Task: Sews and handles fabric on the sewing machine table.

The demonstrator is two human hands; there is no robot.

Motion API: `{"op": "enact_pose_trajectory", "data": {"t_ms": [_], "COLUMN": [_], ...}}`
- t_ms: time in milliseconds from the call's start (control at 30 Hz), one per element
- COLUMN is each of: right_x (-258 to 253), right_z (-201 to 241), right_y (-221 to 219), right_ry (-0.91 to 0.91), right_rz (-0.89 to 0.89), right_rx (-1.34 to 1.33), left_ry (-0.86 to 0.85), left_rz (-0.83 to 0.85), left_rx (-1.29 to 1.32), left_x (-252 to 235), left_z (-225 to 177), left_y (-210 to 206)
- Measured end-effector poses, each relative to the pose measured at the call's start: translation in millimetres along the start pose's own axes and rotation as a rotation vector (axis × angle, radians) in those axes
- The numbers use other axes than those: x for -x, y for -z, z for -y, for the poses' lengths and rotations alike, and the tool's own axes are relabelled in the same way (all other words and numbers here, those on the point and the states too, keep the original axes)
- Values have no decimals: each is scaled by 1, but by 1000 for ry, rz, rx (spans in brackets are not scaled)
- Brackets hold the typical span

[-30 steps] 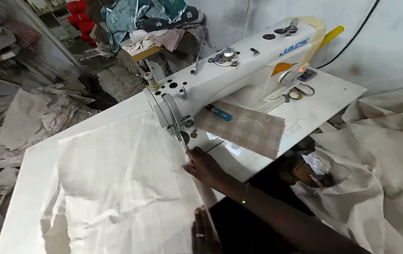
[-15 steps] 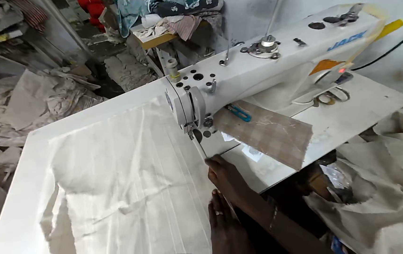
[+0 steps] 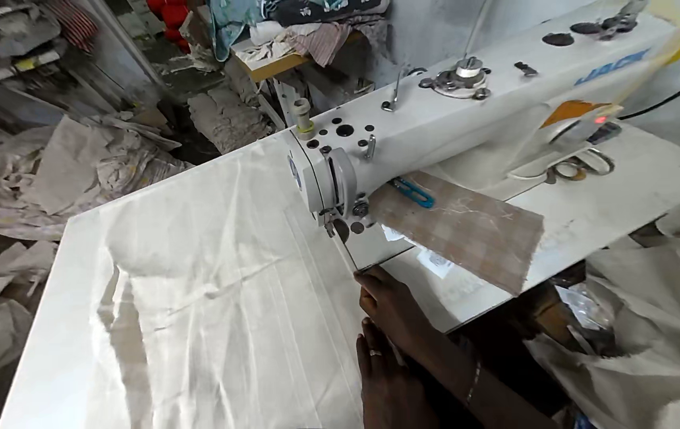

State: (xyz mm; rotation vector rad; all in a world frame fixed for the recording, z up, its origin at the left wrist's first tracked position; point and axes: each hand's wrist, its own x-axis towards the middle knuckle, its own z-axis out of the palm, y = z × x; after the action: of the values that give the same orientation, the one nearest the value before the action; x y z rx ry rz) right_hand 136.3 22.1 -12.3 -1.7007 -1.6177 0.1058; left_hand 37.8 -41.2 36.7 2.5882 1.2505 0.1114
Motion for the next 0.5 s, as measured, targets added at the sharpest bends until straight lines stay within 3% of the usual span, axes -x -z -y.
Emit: {"op": "enact_pose_trajectory", "data": {"t_ms": [500], "right_x": [-7], "right_z": [-5], "right_y": [-3], "right_ry": [18], "right_rz": [37], "right_rx": [1], "left_ry": [4], "left_rz": [109], "left_rx": [-66], "left_x": [6], "left_z": [-13], "left_y": [4]}}
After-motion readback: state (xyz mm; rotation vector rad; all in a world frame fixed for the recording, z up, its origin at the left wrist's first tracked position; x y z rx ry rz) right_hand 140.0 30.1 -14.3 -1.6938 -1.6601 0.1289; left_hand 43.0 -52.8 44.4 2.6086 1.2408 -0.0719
